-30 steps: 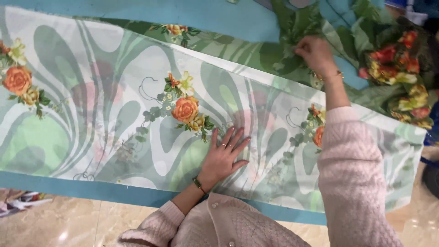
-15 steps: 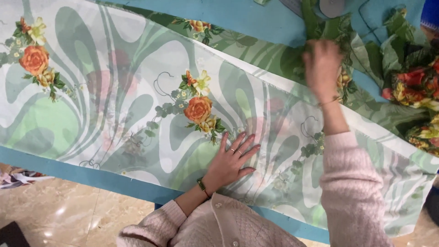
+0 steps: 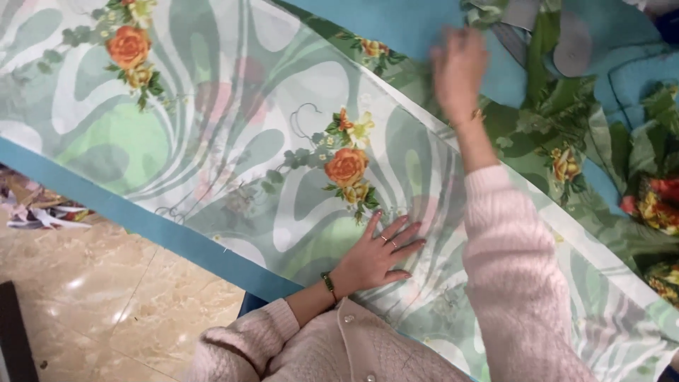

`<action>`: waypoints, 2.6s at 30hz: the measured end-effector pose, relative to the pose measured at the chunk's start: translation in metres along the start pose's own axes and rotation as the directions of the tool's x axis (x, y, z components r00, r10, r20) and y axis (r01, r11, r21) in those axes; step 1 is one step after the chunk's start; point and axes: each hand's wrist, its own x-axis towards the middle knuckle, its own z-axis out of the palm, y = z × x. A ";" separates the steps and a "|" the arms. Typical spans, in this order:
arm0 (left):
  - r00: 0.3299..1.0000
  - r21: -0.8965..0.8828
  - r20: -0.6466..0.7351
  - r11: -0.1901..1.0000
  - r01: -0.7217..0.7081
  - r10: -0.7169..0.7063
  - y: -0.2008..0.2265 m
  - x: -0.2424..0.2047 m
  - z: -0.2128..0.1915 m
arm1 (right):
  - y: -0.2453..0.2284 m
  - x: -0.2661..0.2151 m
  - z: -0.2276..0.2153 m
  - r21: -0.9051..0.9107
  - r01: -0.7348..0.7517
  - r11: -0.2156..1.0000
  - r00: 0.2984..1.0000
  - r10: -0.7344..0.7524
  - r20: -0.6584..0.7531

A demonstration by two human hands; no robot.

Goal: The person folds a large floral-patterned fabric on a table, aligning edges and smoothing the surface repeatedly. The fabric is folded in half lengthwise, then adjusted and smoothed multiple times to ensure even alignment.

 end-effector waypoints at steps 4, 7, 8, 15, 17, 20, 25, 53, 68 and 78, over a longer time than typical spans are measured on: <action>1.000 0.050 0.004 0.999 -0.004 0.004 0.000 -0.002 0.007 | -0.078 -0.016 -0.026 0.371 0.331 0.868 0.896 -0.412 0.165; 1.000 0.046 0.013 0.999 0.000 -0.001 0.000 -0.004 0.009 | -0.095 0.000 -0.022 0.368 0.360 0.857 0.864 -0.455 0.213; 1.000 0.055 0.016 0.998 -0.003 0.002 0.000 -0.004 0.009 | -0.096 0.009 -0.017 0.320 0.341 0.884 0.890 -0.414 0.194; 0.999 0.148 0.041 0.989 -0.009 0.003 0.001 -0.003 0.002 | -0.074 0.001 -0.010 0.170 0.103 0.980 0.994 -0.106 0.007; 1.000 0.226 0.029 0.974 -0.014 0.007 0.002 -0.002 -0.002 | -0.093 -0.030 -0.047 0.283 -0.049 0.958 0.978 -0.011 0.207; 0.997 0.191 -0.052 0.979 0.073 -0.064 -0.005 -0.001 -0.010 | -0.090 -0.097 -0.096 0.310 -0.157 0.938 0.950 0.057 0.307; 0.923 0.210 -0.260 0.916 0.340 -0.283 -0.099 -0.007 -0.009 | -0.009 -0.196 -0.139 0.036 -0.209 0.977 0.953 0.195 0.233; 0.175 -0.885 0.248 -0.297 -0.359 -0.953 -0.142 -0.296 -0.138 | -0.134 -0.452 -0.311 0.450 -0.869 0.207 0.321 0.927 0.193; 0.080 -0.810 0.557 -0.562 -0.166 -0.827 -0.191 -0.269 -0.138 | -0.061 -0.577 -0.310 0.693 0.049 -0.720 0.126 0.692 0.710; 0.133 -0.837 0.545 -0.545 0.040 -0.828 -0.233 -0.279 -0.153 | 0.047 -0.603 -0.318 0.681 -0.239 -0.692 -0.438 0.703 0.561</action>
